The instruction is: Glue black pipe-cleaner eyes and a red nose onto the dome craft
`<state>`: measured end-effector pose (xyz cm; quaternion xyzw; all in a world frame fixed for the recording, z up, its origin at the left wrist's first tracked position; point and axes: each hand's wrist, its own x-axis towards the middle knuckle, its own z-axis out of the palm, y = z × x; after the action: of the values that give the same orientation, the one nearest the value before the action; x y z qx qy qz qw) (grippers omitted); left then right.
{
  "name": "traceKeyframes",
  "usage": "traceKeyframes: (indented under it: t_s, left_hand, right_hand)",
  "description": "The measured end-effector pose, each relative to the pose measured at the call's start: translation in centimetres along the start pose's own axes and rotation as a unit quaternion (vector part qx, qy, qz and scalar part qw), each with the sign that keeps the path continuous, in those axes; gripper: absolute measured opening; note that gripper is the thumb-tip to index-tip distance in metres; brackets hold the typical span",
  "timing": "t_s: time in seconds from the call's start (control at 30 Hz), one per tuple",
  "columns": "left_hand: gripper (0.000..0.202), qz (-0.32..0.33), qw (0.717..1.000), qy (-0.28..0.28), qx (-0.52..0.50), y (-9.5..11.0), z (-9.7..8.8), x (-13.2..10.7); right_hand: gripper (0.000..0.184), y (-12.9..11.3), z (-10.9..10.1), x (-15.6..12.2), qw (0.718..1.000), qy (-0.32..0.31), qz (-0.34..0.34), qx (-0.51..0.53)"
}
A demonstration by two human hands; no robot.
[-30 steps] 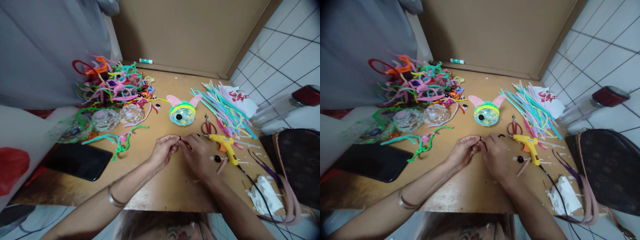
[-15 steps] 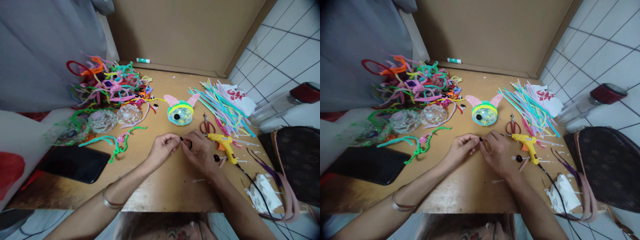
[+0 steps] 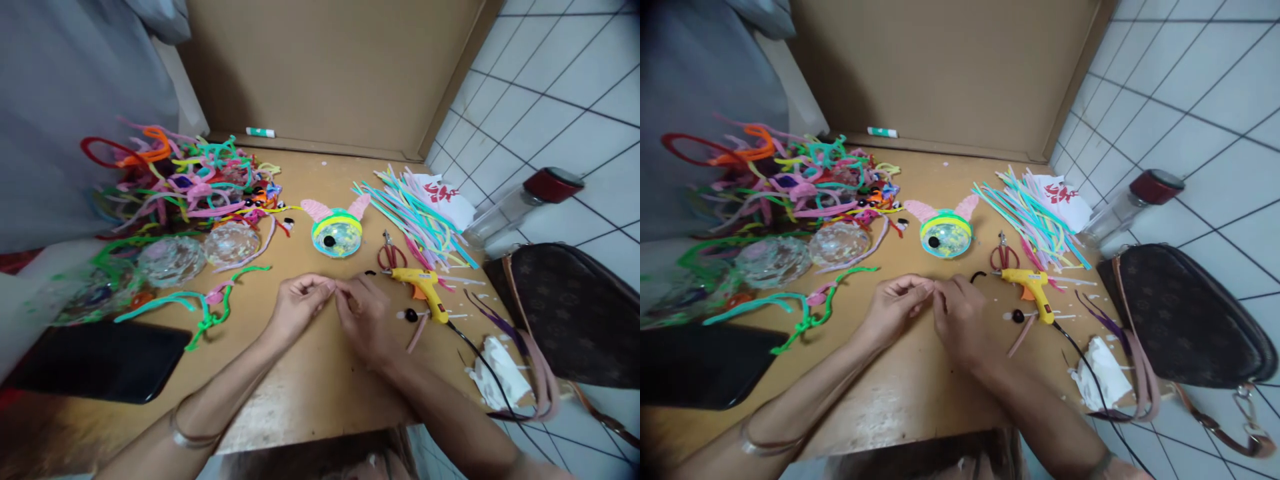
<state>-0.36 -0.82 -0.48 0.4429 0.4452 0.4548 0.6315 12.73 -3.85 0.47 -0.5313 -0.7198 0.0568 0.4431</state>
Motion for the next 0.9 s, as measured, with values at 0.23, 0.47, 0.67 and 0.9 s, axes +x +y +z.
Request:
traceKeyframes:
  t_s: [0.23, 0.47, 0.67, 0.9]
  left_hand:
    - [0.022, -0.004, 0.996, 0.042, -0.079, 0.2, 0.3, 0.2]
    - [0.017, -0.014, 0.989, 0.09, -0.115, 1.1, 0.3, 1.0]
    - [0.021, -0.022, 0.99, 0.064, -0.124, 0.7, 0.2, 1.0]
    - [0.028, -0.037, 0.992, 0.016, -0.116, 0.6, 0.3, 0.8]
  right_hand:
    - [0.018, 0.3, -1.0, 1.0, 0.998, -0.055, -0.006, 0.0]
    - [0.018, 5.3, -5.0, 3.1, 0.967, -0.094, -0.116, -0.207]
    - [0.022, 5.6, -3.8, 2.3, 0.925, -0.255, -0.125, -0.251]
    - [0.014, 3.6, -4.3, 2.8, 0.99, -0.133, 0.004, 0.035]
